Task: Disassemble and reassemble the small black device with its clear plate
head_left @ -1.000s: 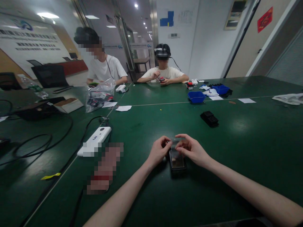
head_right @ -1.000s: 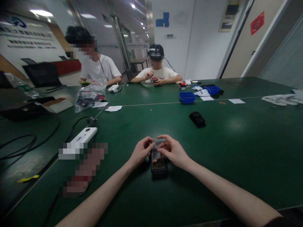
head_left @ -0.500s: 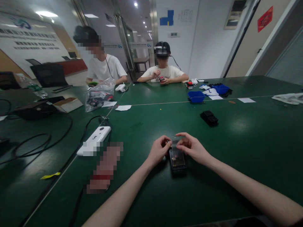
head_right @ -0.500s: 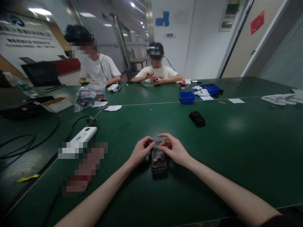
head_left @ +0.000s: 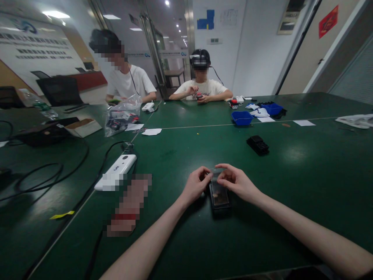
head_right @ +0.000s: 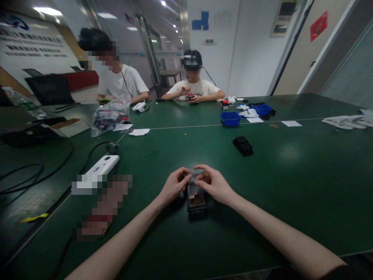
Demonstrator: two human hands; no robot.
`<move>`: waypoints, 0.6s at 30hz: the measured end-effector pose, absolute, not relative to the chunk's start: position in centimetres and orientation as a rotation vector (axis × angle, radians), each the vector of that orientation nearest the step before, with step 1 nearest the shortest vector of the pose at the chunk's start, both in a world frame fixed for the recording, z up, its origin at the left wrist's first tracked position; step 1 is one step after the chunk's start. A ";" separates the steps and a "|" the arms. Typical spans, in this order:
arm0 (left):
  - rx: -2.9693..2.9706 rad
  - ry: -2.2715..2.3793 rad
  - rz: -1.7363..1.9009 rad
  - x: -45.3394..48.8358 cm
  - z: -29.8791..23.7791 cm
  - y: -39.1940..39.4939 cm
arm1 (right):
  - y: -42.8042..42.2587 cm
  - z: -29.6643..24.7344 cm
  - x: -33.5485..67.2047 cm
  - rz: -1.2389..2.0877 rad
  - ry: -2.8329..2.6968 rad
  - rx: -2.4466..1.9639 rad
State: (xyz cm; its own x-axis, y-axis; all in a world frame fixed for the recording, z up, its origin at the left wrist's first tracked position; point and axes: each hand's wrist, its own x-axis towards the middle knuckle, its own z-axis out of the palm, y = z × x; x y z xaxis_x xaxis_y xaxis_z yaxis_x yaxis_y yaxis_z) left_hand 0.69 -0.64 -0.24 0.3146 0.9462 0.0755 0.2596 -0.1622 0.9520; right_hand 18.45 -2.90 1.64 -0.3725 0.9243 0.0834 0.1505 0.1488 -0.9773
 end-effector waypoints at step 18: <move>1.626 1.114 0.907 0.5 -0.6 -0.4 | -3.0 2.0 18.9 1.257 -1.800 -1.080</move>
State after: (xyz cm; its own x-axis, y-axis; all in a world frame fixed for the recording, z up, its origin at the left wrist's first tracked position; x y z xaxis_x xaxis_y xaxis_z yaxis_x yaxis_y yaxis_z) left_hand 0.50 -0.45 -0.60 0.3143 0.9470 0.0662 0.2563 -0.1518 0.9546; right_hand 18.88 -2.98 2.05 -0.4238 0.9030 0.0700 0.2451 0.1888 -0.9509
